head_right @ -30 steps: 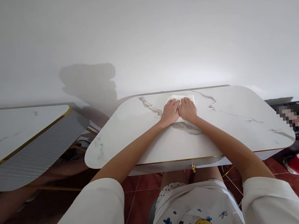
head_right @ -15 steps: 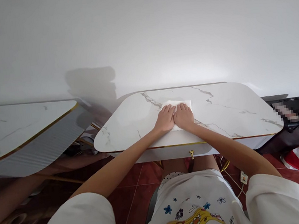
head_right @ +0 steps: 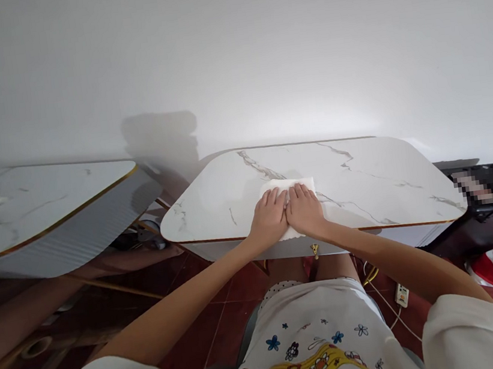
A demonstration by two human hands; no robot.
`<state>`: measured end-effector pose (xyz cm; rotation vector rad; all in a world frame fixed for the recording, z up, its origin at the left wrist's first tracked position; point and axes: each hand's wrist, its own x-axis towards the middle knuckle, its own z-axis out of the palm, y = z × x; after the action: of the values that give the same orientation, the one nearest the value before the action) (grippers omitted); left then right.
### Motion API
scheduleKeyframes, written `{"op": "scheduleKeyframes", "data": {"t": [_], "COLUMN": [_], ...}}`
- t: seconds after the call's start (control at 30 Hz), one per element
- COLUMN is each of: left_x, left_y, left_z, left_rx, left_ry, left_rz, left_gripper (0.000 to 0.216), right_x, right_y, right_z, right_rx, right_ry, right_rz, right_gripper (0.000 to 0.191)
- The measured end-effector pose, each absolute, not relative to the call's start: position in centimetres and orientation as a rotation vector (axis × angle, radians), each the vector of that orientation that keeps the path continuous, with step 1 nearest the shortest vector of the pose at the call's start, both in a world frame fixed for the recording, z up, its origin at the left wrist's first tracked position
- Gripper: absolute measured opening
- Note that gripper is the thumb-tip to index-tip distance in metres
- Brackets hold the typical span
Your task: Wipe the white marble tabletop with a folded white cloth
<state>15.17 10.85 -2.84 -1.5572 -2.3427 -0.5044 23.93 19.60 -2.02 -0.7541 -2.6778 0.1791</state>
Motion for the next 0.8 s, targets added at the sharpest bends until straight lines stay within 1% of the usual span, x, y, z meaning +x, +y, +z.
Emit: {"op": "scheduleKeyframes", "data": {"t": [0.17, 0.37, 0.63, 0.8], "left_x": [17.1, 17.2, 13.2, 10.7], "left_y": [11.8, 15.1, 21.0, 24.0], "left_z": [-2.5, -2.1, -1.7, -1.6], "left_rx": [-1.573, -1.698, -1.679, -1.599], "left_ry": [-2.324, -2.264, -2.294, -2.357], "left_rz": [-0.516, -0.476, -0.526, -0.559], "left_gripper": [0.043, 0.042, 0.033, 0.034], "right_x": [26.0, 26.5, 22.1, 18.8], "right_y": [20.4, 23.4, 29.2, 32.8], "right_z": [-1.6, -1.4, -1.3, -1.2], "right_rx": [-0.782, -0.832, -0.853, -0.805], "right_ry": [-2.708, -2.723, -2.716, -2.742], "right_rz": [0.181, 0.133, 0.104, 0.097], "right_gripper": [0.051, 0.051, 0.05, 0.051]}}
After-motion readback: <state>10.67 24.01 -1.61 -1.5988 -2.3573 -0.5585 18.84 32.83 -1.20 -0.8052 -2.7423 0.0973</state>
